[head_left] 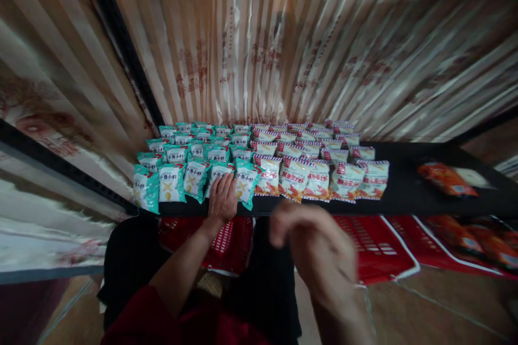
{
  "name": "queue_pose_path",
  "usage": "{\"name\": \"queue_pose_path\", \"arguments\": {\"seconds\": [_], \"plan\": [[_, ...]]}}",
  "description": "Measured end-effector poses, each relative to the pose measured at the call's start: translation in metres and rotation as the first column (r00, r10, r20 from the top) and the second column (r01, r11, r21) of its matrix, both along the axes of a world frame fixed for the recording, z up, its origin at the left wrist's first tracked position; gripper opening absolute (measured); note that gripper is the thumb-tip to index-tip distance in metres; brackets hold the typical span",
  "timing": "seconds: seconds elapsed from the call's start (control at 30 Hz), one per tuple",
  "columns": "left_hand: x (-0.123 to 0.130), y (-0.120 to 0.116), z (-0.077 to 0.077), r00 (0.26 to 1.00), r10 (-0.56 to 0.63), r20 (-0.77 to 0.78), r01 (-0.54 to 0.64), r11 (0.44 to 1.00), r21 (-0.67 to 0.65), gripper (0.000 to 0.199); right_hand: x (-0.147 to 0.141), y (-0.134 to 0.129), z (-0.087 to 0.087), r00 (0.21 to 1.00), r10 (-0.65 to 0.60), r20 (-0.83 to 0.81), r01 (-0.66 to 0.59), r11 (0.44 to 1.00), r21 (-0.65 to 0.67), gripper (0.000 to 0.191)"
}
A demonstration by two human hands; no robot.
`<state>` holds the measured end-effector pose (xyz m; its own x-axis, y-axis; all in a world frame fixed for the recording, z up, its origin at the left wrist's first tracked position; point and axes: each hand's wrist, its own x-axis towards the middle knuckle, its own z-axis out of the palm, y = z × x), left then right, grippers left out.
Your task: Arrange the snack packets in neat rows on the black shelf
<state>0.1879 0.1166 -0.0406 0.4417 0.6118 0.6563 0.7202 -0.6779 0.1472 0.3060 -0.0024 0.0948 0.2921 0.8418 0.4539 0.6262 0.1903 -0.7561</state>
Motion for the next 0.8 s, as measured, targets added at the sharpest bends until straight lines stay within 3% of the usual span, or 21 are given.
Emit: {"name": "queue_pose_path", "arguments": {"seconds": [0.07,0.17,0.23,0.33,0.63,0.8], "plan": [[0.0,-0.001,0.0,1.0,-0.003,0.007,0.003,1.0,0.003,0.049,0.003,0.013,-0.015,0.982,-0.007,-0.188,-0.01,0.996,-0.09,0.038],[0.0,-0.002,0.003,1.0,0.002,-0.005,-0.002,1.0,0.007,0.049,0.012,0.032,-0.053,0.852,-0.168,-0.495,0.059,0.972,-0.229,0.051],[0.0,-0.003,0.005,1.0,0.013,-0.011,-0.013,1.0,0.009,0.049,0.018,0.039,-0.079,0.809,-0.211,-0.548,0.072,0.962,-0.265,0.057],[0.0,-0.003,0.006,1.0,0.017,-0.012,-0.017,1.0,0.015,0.049,0.02,0.047,-0.102,0.828,-0.168,-0.535,0.012,0.959,-0.284,0.062],[0.0,0.0,-0.001,0.998,0.054,0.015,-0.054,0.998,0.015,0.051,0.003,0.062,-0.093,0.911,-0.11,-0.398,-0.007,0.96,-0.28,0.067],[0.001,0.001,-0.005,0.998,0.068,0.014,-0.068,0.998,-0.002,0.049,0.003,0.057,-0.1,0.935,-0.114,-0.337,0.011,0.956,-0.292,0.069]]}}
